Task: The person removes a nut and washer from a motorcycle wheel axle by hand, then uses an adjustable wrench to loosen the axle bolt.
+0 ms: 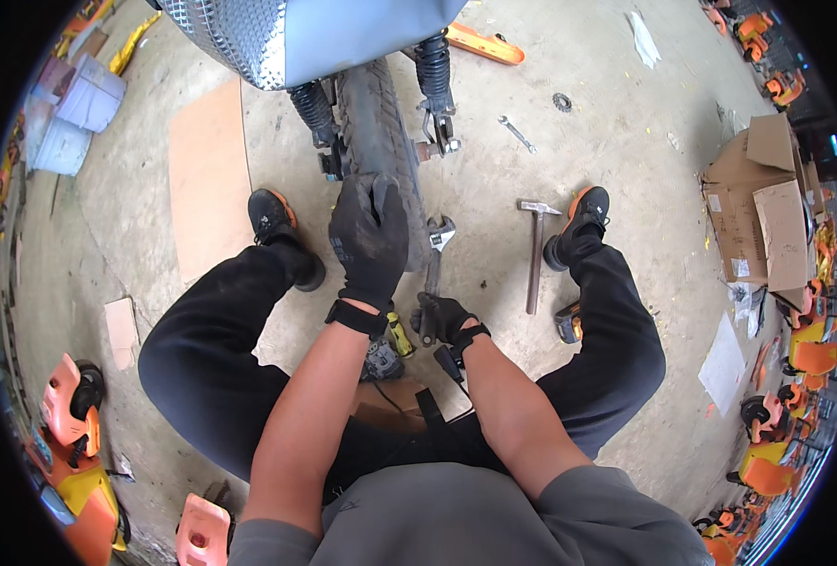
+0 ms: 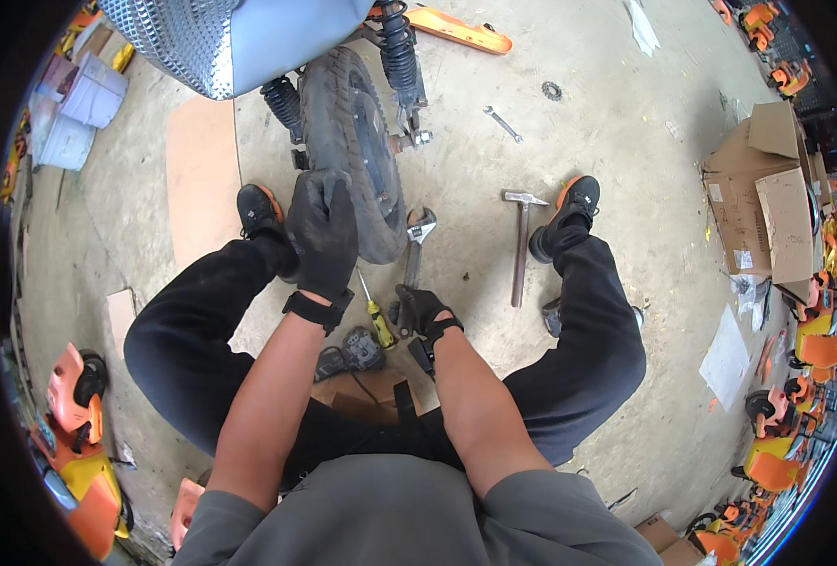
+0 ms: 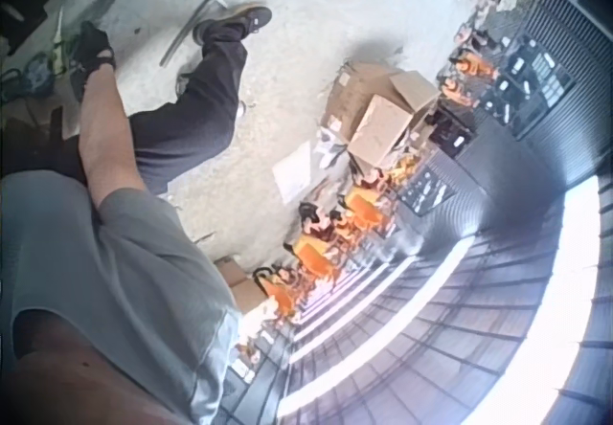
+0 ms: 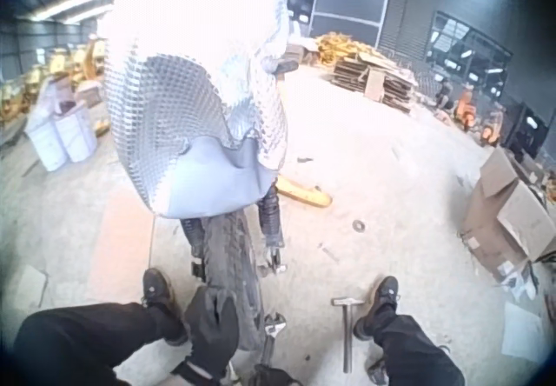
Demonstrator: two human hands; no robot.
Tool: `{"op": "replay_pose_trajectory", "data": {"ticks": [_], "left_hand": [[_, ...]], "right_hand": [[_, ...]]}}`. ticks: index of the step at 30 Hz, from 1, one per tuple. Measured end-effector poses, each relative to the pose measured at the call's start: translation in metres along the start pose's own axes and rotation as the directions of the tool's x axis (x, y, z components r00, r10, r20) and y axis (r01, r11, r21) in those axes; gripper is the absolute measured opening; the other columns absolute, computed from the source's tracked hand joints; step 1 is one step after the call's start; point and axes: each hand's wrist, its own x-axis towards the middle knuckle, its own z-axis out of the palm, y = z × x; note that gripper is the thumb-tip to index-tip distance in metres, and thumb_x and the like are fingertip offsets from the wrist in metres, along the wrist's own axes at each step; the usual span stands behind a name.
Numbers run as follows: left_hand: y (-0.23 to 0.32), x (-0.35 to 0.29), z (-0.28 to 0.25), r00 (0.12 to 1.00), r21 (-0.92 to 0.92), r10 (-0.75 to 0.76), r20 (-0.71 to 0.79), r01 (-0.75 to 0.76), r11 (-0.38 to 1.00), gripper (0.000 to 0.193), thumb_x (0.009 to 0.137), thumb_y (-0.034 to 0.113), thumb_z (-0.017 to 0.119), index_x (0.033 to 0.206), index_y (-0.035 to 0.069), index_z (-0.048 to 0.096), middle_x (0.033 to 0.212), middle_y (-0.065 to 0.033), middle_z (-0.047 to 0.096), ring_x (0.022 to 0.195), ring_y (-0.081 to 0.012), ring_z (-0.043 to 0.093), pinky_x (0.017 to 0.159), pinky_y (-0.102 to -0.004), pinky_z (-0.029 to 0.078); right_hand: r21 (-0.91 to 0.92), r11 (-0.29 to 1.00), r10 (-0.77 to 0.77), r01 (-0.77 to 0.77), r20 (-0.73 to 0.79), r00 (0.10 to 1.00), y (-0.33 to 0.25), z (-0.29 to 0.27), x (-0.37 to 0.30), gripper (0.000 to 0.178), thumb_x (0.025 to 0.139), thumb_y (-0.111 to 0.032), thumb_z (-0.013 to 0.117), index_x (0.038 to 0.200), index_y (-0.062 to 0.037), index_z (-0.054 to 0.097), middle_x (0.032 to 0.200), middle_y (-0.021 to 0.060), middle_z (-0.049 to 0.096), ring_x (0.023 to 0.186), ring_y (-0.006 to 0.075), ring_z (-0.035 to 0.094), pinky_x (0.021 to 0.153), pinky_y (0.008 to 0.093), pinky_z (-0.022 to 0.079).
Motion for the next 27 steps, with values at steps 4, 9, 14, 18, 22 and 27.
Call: {"op": "replay_pose_trajectory", "data": {"ticks": [4,9,14,18,22,27], "left_hand": [[-0.007,0.0,-0.001,0.999,0.023,0.0,-0.037,0.001,1.0,0.023,0.087,0.018,0.065,0.093,-0.003,0.058,0.081,-0.0254,0.062,0.078,-0.0459,0.06,0.066,-0.0461,0.047],[-0.006,0.001,-0.004,0.996,0.074,0.037,-0.081,-0.031,0.997,0.028,0.086,0.021,0.068,0.096,-0.005,0.059,0.084,-0.0273,0.062,0.08,-0.0466,0.06,0.068,-0.0478,0.048],[-0.007,-0.001,0.0,0.998,0.082,0.02,-0.06,-0.015,0.997,0.029,0.086,0.021,0.068,0.095,-0.004,0.059,0.084,-0.0276,0.062,0.079,-0.0472,0.06,0.069,-0.0483,0.048],[-0.003,0.0,-0.003,0.999,0.073,0.001,-0.038,0.002,0.997,0.029,0.086,0.021,0.068,0.096,-0.005,0.059,0.085,-0.0277,0.063,0.08,-0.0472,0.06,0.069,-0.0484,0.048],[-0.008,-0.002,-0.001,0.997,0.121,0.033,-0.069,-0.025,0.992,0.028,0.085,0.02,0.068,0.095,-0.005,0.058,0.083,-0.0278,0.062,0.079,-0.0472,0.06,0.069,-0.0483,0.048],[-0.001,-0.001,-0.003,0.999,0.113,0.028,-0.04,-0.024,0.993,0.023,0.089,0.017,0.062,0.097,-0.005,0.058,0.085,-0.0242,0.063,0.08,-0.044,0.061,0.07,-0.0445,0.048]], "right_hand": [[0.043,0.991,-0.124,0.129,-0.1,0.987,-0.006,0.013,-0.001,0.02,0.094,-0.026,0.061,0.09,-0.0067,0.061,0.069,0.0066,0.063,0.056,0.0192,0.061,0.05,0.0343,0.048],[-0.328,0.801,-0.598,0.501,-0.402,0.693,-0.017,0.018,-0.012,0.014,0.096,-0.017,0.059,0.087,-0.0068,0.055,0.061,0.0031,0.055,0.05,0.014,0.055,0.045,0.0298,0.045],[-0.63,0.642,-0.751,0.437,-0.402,0.523,-0.055,-0.007,-0.009,0.029,0.093,-0.033,0.063,0.083,-0.0054,0.059,0.065,0.0108,0.06,0.057,0.026,0.057,0.056,0.0388,0.045],[-0.681,0.621,-0.76,0.388,-0.402,0.51,-0.074,0.006,-0.025,0.038,0.091,-0.041,0.064,0.078,-0.0047,0.059,0.066,0.0157,0.061,0.063,0.0336,0.059,0.062,0.0433,0.045],[-0.709,0.611,-0.76,0.351,-0.404,0.509,-0.075,0.008,-0.028,0.037,0.09,-0.04,0.064,0.078,-0.0048,0.06,0.068,0.0161,0.062,0.066,0.0345,0.061,0.064,0.0443,0.046],[-0.754,0.56,-0.793,0.342,-0.37,0.483,-0.081,0.009,-0.025,0.036,0.09,-0.039,0.065,0.08,-0.0042,0.06,0.069,0.0172,0.063,0.068,0.0363,0.062,0.064,0.0449,0.046]]}}
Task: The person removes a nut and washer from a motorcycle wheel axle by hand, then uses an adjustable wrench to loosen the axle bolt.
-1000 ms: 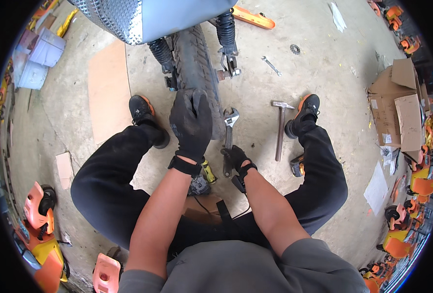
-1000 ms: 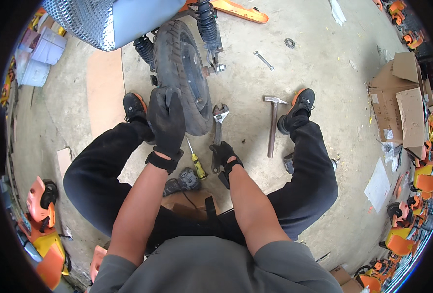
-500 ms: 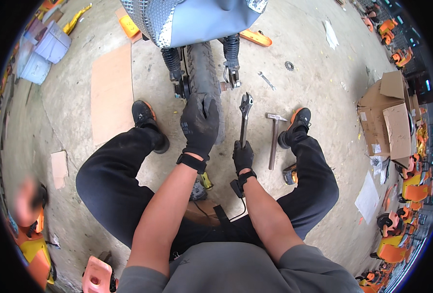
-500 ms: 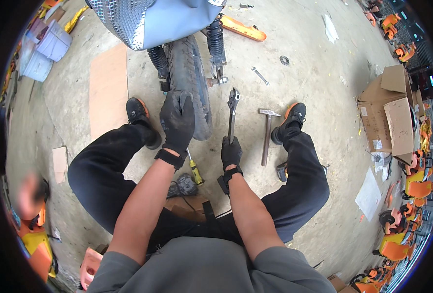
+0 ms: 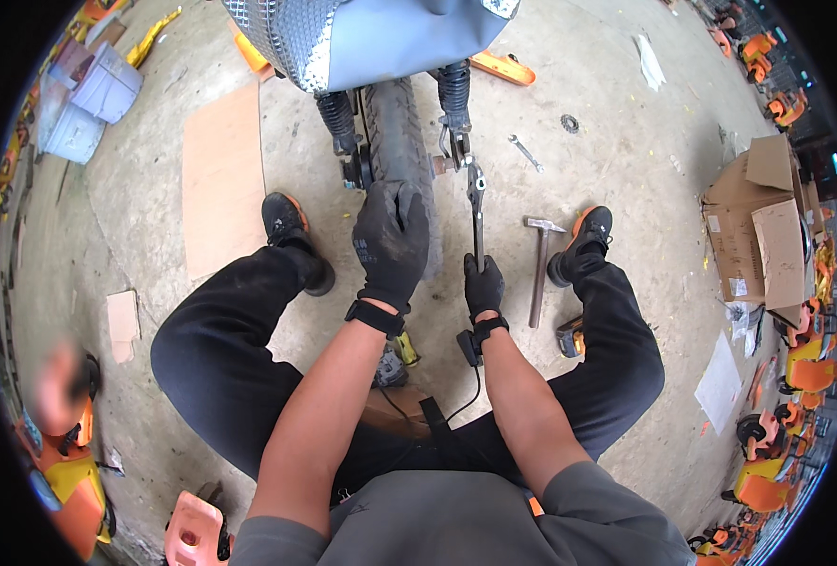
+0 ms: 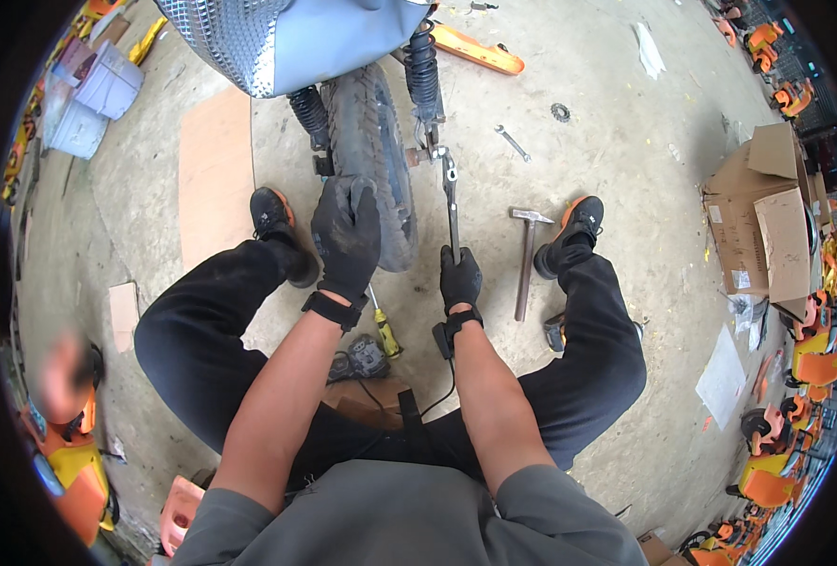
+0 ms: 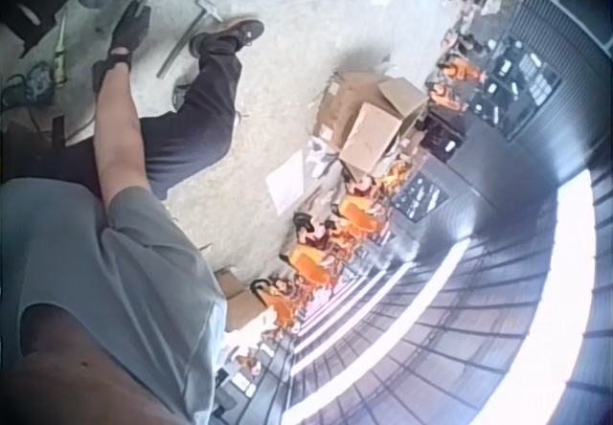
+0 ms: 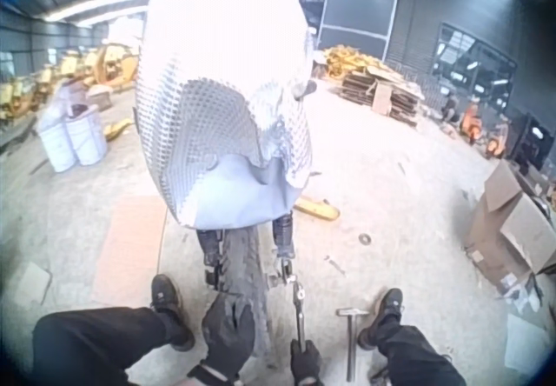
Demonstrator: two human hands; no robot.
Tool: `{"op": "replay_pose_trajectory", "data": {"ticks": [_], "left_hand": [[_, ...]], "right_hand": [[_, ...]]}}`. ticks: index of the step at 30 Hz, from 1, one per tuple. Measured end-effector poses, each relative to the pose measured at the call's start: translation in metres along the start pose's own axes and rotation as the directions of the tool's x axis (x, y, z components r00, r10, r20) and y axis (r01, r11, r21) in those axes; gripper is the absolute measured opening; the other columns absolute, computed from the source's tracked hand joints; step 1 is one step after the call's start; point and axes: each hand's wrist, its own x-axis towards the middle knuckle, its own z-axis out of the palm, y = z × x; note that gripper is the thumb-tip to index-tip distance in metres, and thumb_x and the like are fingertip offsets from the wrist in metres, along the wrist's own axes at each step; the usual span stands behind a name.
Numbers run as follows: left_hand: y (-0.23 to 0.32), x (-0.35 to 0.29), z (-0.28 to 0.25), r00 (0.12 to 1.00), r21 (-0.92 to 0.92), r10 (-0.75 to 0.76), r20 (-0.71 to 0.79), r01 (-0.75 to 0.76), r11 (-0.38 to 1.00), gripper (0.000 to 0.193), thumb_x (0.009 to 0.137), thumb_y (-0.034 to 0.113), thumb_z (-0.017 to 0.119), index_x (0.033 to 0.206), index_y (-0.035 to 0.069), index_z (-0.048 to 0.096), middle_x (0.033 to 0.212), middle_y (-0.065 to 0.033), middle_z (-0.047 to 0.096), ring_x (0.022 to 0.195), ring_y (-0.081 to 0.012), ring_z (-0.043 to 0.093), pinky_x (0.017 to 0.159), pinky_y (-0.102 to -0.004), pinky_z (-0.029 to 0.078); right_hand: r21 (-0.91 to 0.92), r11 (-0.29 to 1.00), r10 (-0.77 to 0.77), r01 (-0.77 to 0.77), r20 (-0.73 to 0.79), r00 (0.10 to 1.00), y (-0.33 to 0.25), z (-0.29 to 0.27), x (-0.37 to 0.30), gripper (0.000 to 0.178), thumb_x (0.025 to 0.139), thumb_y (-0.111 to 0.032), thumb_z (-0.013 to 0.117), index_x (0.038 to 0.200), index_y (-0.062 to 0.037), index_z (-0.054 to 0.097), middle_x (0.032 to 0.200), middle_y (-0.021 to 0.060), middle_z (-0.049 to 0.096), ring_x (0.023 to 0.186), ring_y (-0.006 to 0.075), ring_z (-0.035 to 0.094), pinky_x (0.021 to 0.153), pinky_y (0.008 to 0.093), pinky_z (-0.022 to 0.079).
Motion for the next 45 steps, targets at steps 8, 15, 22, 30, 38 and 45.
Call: {"op": "replay_pose_trajectory", "data": {"ticks": [8,15,22,30,38,45], "left_hand": [[-0.002,0.0,0.002,1.0,-0.01,0.023,-0.014,-0.023,1.0,0.018,0.089,0.014,0.061,0.095,-0.003,0.058,0.084,-0.0212,0.064,0.078,-0.0408,0.062,0.07,-0.0424,0.048],[0.005,0.001,0.003,0.999,-0.03,-0.013,0.04,0.014,0.999,0.016,0.09,0.012,0.06,0.096,-0.002,0.058,0.084,-0.0198,0.064,0.078,-0.0389,0.062,0.071,-0.0408,0.048],[0.0,0.001,0.001,0.999,-0.011,0.049,-0.006,-0.049,0.999,0.013,0.091,0.01,0.059,0.096,-0.002,0.058,0.084,-0.0167,0.064,0.076,-0.0331,0.062,0.071,-0.0378,0.049],[-0.002,-0.001,-0.001,1.0,-0.071,0.026,0.012,-0.025,0.997,0.011,0.091,0.009,0.059,0.093,-0.002,0.058,0.083,-0.0153,0.065,0.074,-0.0302,0.063,0.069,-0.0364,0.048],[0.003,0.002,0.003,0.998,-0.054,0.018,-0.061,-0.022,0.998,0.02,0.088,0.016,0.065,0.094,-0.002,0.059,0.083,-0.0224,0.064,0.078,-0.0424,0.061,0.068,-0.0432,0.048],[0.004,0.0,0.001,0.998,-0.088,-0.036,-0.045,0.032,0.996,0.023,0.087,0.022,0.065,0.094,0.002,0.057,0.088,-0.0233,0.061,0.083,-0.0448,0.059,0.07,-0.0488,0.048]], "right_hand": [[-0.022,0.996,-0.092,0.091,-0.06,0.994,0.007,0.007,0.018,0.038,0.09,-0.036,0.067,0.075,-0.0032,0.056,0.066,0.0158,0.06,0.062,0.0326,0.057,0.061,0.0421,0.045],[-0.217,0.957,-0.208,0.194,-0.041,0.977,0.031,0.019,0.052,0.036,0.094,-0.039,0.06,0.087,-0.0032,0.059,0.076,0.0241,0.064,0.078,0.0456,0.061,0.067,0.0494,0.046],[-0.326,0.92,-0.2,0.215,0.079,0.977,0.011,0.023,0.092,0.038,0.095,-0.041,0.056,0.092,-0.0031,0.059,0.083,0.026,0.065,0.083,0.0474,0.061,0.071,0.0547,0.047],[-0.35,0.921,-0.126,0.169,0.143,0.982,-0.005,0.02,0.061,0.035,0.094,-0.038,0.056,0.095,-0.0029,0.059,0.087,0.0259,0.067,0.086,0.045,0.064,0.075,0.0529,0.05],[-0.325,0.931,-0.116,0.167,0.17,0.979,-0.05,-0.028,-0.012,0.028,0.091,-0.029,0.061,0.101,-0.0041,0.053,0.084,0.0255,0.066,0.082,0.047,0.063,0.072,0.0537,0.049],[0.236,0.947,0.041,-0.219,0.587,0.809,-0.145,-0.115,-0.019,0.012,0.091,-0.016,0.059,0.093,-0.0043,0.056,0.073,0.0019,0.056,0.056,0.0087,0.051,0.046,0.0237,0.045]]}}
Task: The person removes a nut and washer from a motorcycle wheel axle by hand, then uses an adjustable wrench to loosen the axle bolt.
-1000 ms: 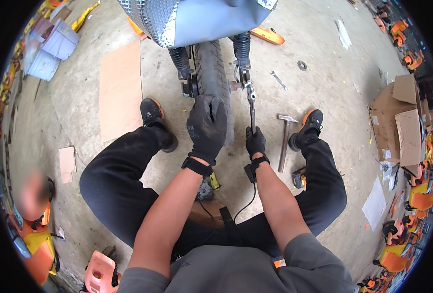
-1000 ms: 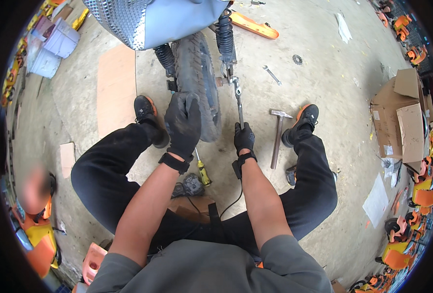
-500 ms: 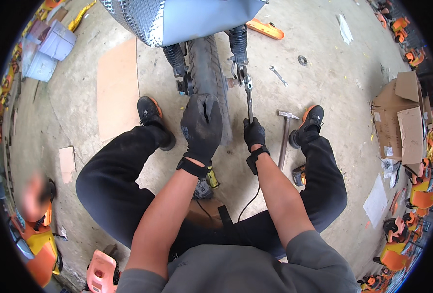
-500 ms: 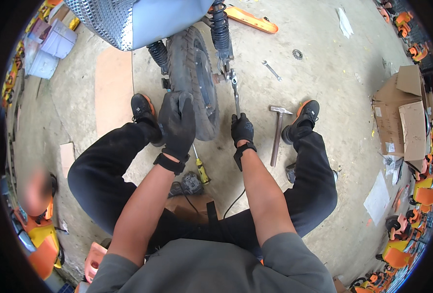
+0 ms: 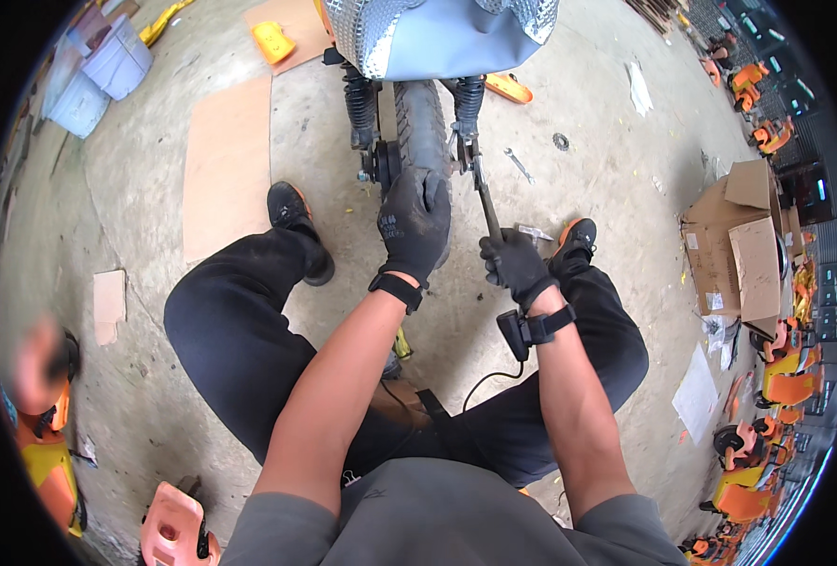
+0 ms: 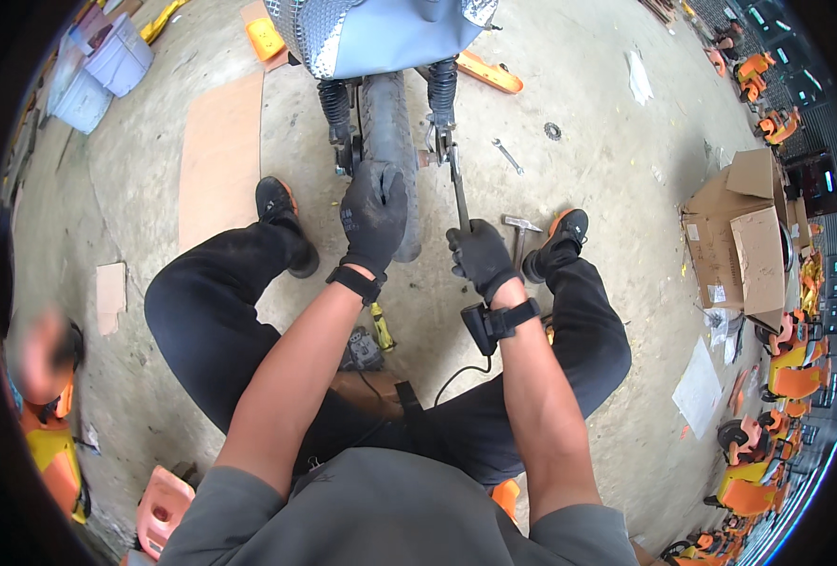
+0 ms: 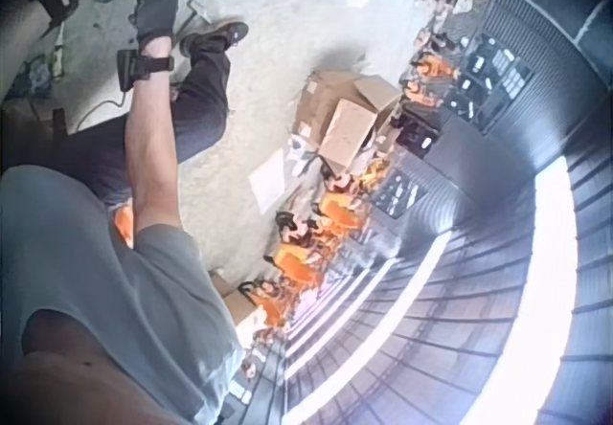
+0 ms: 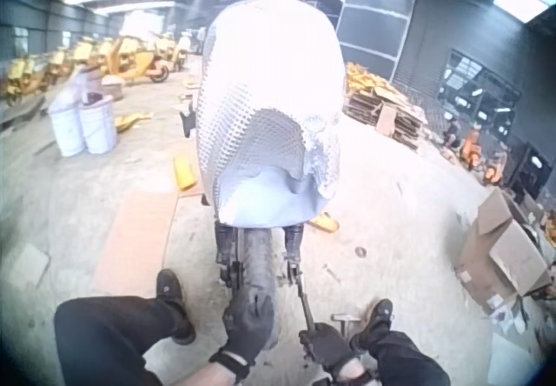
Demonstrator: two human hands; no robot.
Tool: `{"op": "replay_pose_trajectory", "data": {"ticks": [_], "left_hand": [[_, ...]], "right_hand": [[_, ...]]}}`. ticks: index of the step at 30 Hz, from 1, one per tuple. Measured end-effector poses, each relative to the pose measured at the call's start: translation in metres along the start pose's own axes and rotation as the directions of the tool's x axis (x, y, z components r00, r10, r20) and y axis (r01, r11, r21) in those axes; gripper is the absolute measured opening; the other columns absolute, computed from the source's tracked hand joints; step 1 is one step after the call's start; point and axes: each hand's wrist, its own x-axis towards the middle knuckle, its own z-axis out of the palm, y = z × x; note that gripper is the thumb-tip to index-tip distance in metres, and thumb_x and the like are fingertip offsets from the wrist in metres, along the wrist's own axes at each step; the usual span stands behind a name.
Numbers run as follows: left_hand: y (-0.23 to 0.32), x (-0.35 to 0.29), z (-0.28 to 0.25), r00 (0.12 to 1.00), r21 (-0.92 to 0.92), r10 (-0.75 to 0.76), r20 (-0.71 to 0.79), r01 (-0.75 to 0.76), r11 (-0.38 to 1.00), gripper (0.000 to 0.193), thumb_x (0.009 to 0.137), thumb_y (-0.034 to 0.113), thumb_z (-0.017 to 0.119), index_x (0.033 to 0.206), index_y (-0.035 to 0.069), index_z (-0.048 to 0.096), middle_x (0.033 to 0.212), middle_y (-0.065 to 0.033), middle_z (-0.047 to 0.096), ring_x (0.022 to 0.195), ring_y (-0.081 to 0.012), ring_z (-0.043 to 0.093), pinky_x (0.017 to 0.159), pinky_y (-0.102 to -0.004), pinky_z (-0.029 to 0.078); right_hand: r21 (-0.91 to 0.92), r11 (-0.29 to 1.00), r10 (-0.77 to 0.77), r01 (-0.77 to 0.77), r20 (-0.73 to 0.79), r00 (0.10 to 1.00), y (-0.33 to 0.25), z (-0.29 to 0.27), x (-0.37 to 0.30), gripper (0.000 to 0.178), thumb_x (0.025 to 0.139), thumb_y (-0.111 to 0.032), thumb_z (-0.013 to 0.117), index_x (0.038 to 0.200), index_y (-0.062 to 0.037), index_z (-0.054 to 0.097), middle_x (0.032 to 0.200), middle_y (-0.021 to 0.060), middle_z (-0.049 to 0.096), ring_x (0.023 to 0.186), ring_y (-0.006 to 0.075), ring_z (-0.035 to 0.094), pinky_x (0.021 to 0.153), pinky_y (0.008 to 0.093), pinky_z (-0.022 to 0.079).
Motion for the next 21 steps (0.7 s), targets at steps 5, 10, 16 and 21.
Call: {"op": "replay_pose_trajectory", "data": {"ticks": [5,10,16,21], "left_hand": [[-0.002,0.0,0.003,0.999,-0.02,0.026,-0.021,-0.026,0.999,0.023,0.088,0.023,0.065,0.093,0.002,0.056,0.086,-0.0233,0.061,0.082,-0.0453,0.058,0.069,-0.0495,0.047],[-0.001,0.002,0.003,0.999,-0.023,0.032,-0.039,-0.033,0.999,0.021,0.087,0.021,0.065,0.092,0.002,0.056,0.085,-0.0233,0.061,0.081,-0.0449,0.059,0.069,-0.049,0.047],[-0.001,0.001,-0.001,1.0,-0.028,0.001,-0.012,-0.002,1.0,0.019,0.087,0.019,0.064,0.091,0.002,0.057,0.085,-0.0238,0.061,0.081,-0.0449,0.059,0.069,-0.049,0.048],[-0.002,0.0,0.0,1.0,0.005,0.005,-0.005,-0.005,1.0,0.019,0.086,0.019,0.065,0.092,0.002,0.057,0.086,-0.0243,0.062,0.081,-0.0453,0.06,0.069,-0.0494,0.048]], "right_hand": [[0.309,0.945,0.043,-0.107,0.205,0.978,-0.089,-0.05,0.018,0.01,0.09,-0.015,0.062,0.093,-0.0058,0.063,0.067,0.0025,0.056,0.052,0.0089,0.051,0.044,0.0214,0.039],[0.078,0.982,-0.187,0.173,0.24,0.953,-0.097,-0.053,0.017,0.008,0.091,-0.012,0.06,0.088,-0.0039,0.061,0.064,0.0013,0.054,0.054,0.0098,0.051,0.046,0.0222,0.04],[0.648,0.76,-0.089,-0.041,0.166,0.982,-0.009,-0.026,-0.023,0.01,0.095,-0.011,0.058,0.096,-0.0031,0.053,0.074,-0.0003,0.048,0.055,0.0061,0.043,0.047,0.0185,0.036],[0.565,0.824,-0.066,-0.054,0.189,0.98,0.024,-0.002,-0.02,0.031,0.093,-0.007,0.059,0.121,0.0022,0.049,0.074,-0.002,0.048,0.056,0.0061,0.044,0.046,0.0206,0.037]]}}
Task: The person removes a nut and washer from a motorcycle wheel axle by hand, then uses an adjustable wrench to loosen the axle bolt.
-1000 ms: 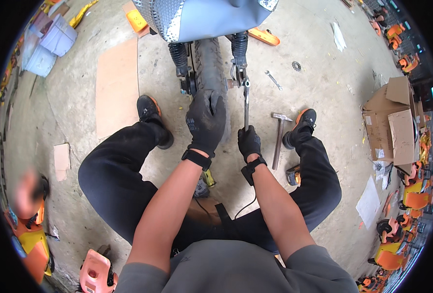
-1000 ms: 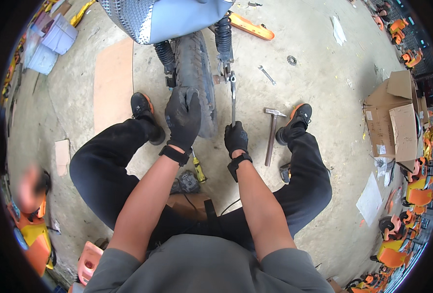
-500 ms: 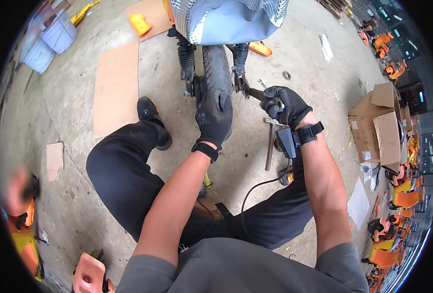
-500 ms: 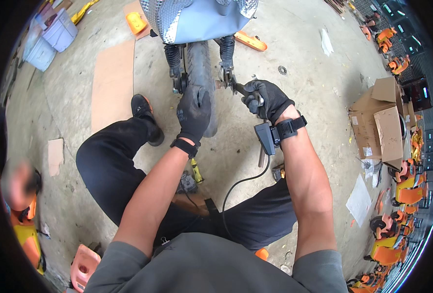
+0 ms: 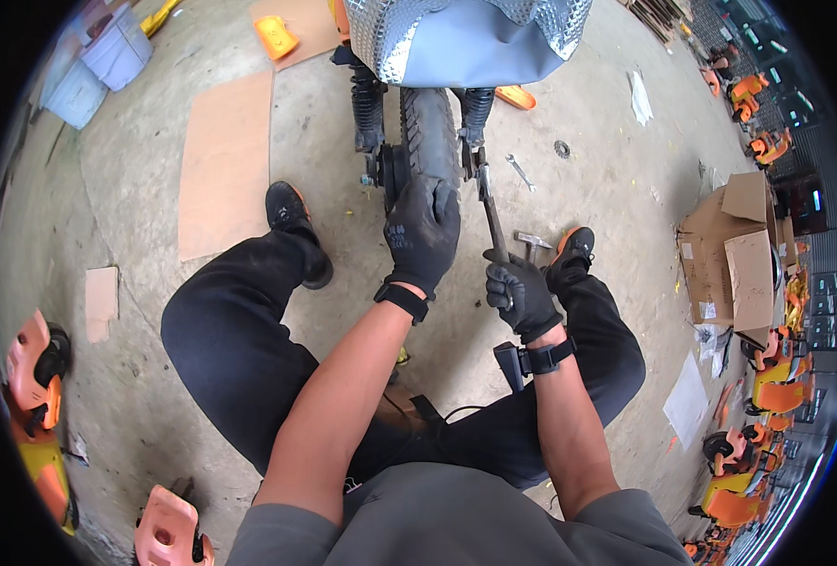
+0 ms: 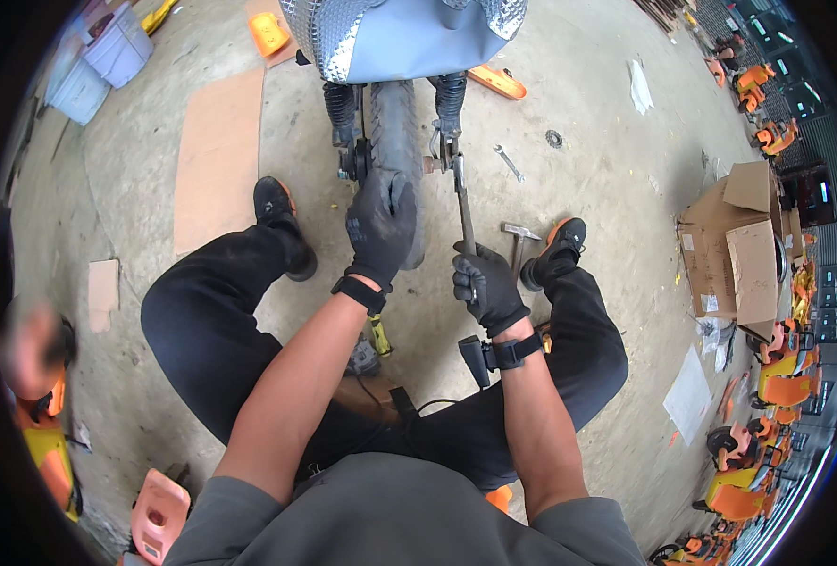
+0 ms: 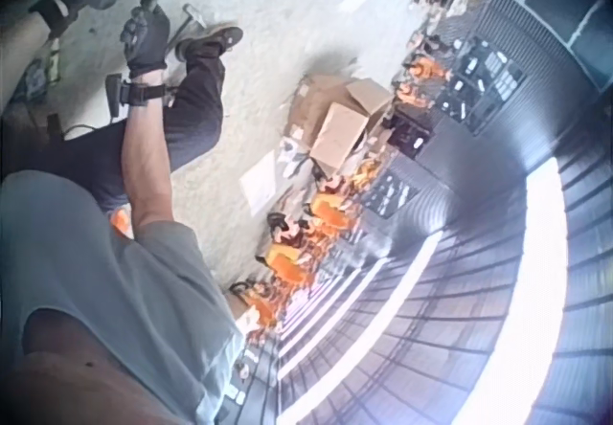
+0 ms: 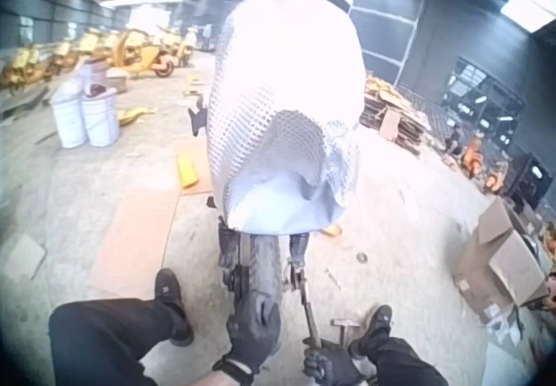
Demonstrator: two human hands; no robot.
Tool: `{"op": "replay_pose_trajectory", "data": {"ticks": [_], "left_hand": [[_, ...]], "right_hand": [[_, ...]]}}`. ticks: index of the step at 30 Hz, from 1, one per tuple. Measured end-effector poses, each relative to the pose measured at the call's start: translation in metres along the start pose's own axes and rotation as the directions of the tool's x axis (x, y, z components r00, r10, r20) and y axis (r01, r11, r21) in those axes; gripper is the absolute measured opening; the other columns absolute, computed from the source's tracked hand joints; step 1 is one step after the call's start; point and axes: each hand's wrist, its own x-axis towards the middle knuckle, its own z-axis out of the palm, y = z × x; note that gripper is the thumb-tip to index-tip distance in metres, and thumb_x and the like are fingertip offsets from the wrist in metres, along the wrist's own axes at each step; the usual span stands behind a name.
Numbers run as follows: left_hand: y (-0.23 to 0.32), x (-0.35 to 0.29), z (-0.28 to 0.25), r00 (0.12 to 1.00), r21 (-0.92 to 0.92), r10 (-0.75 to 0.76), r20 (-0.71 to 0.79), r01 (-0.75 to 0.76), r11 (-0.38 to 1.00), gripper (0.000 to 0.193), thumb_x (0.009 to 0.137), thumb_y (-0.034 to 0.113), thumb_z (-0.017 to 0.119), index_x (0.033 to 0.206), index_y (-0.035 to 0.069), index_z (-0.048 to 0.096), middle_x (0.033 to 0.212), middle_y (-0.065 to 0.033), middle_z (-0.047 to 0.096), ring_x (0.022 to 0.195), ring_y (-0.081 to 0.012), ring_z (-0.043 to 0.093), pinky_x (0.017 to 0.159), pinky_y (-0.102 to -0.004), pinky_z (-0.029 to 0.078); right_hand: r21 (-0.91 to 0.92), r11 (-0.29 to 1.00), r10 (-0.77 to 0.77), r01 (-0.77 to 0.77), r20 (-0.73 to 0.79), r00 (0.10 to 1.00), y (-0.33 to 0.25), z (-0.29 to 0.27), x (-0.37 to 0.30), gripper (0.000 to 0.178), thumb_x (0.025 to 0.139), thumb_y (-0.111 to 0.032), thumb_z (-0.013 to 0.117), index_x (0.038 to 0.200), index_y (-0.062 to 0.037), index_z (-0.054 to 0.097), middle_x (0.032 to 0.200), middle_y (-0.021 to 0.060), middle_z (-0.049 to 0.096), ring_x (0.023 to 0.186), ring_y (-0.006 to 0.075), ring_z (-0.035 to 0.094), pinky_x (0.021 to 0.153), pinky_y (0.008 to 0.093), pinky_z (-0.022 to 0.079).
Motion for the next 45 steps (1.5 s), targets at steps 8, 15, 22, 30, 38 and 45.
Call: {"op": "replay_pose_trajectory", "data": {"ticks": [8,15,22,30,38,45], "left_hand": [[0.002,0.003,-0.004,1.0,-0.031,0.018,-0.011,-0.018,0.999,0.021,0.086,0.018,0.066,0.091,0.0,0.058,0.082,-0.0241,0.061,0.078,-0.0455,0.06,0.067,-0.0474,0.048],[0.006,0.001,0.0,0.999,-0.044,0.046,-0.026,-0.047,0.998,0.018,0.087,0.018,0.064,0.09,0.002,0.056,0.083,-0.0233,0.06,0.079,-0.0457,0.058,0.068,-0.0489,0.047],[0.001,0.003,0.002,0.999,-0.005,0.046,-0.016,-0.047,0.999,0.021,0.088,0.018,0.064,0.091,0.0,0.056,0.084,-0.0256,0.059,0.08,-0.0469,0.057,0.068,-0.049,0.047],[-0.003,-0.001,-0.001,1.0,0.028,0.013,0.025,-0.014,1.0,0.022,0.087,0.019,0.065,0.094,-0.001,0.056,0.087,-0.0246,0.061,0.082,-0.0461,0.058,0.069,-0.0489,0.047],[-0.004,0.0,0.002,0.998,0.029,0.055,0.018,-0.056,0.998,0.023,0.087,0.015,0.065,0.095,-0.005,0.058,0.082,-0.0256,0.061,0.077,-0.0444,0.06,0.068,-0.0441,0.048],[0.002,-0.001,0.003,0.997,0.068,0.073,0.0,-0.072,0.995,0.028,0.088,0.017,0.066,0.101,-0.006,0.059,0.086,-0.0276,0.062,0.081,-0.0453,0.061,0.072,-0.0453,0.049]], "right_hand": [[0.25,0.959,0.113,-0.132,0.087,0.99,-0.057,0.019,-0.019,0.031,0.092,-0.006,0.054,0.118,0.0085,0.048,0.074,-0.0023,0.043,0.058,0.0049,0.04,0.044,0.0175,0.032],[-0.126,0.992,0.012,-0.025,-0.102,0.995,0.022,-0.004,0.004,0.025,0.099,-0.027,0.056,0.11,-0.0034,0.056,0.074,0.0006,0.053,0.068,0.0164,0.058,0.069,0.0386,0.053],[-0.5,0.849,-0.194,-0.17,-0.594,0.78,0.105,-0.053,0.068,0.041,0.091,-0.045,0.066,0.084,-0.0055,0.061,0.062,0.0018,0.052,0.045,0.016,0.049,0.045,0.0367,0.049],[-0.626,0.758,-0.28,-0.181,-0.563,0.777,0.123,-0.084,0.093,0.04,0.09,-0.044,0.067,0.078,-0.0052,0.065,0.061,0.0041,0.058,0.05,0.0176,0.059,0.048,0.0358,0.05],[-0.651,0.753,-0.35,-0.099,-0.523,0.777,0.118,-0.095,0.112,0.035,0.091,-0.037,0.067,0.077,-0.005,0.064,0.061,0.0042,0.058,0.05,0.0165,0.058,0.049,0.0338,0.049],[-0.868,0.482,-0.525,-0.121,-0.397,0.753,0.12,-0.124,0.136,0.041,0.092,-0.043,0.065,0.08,-0.0037,0.063,0.06,0.0055,0.056,0.052,0.0167,0.059,0.051,0.0334,0.049]]}}
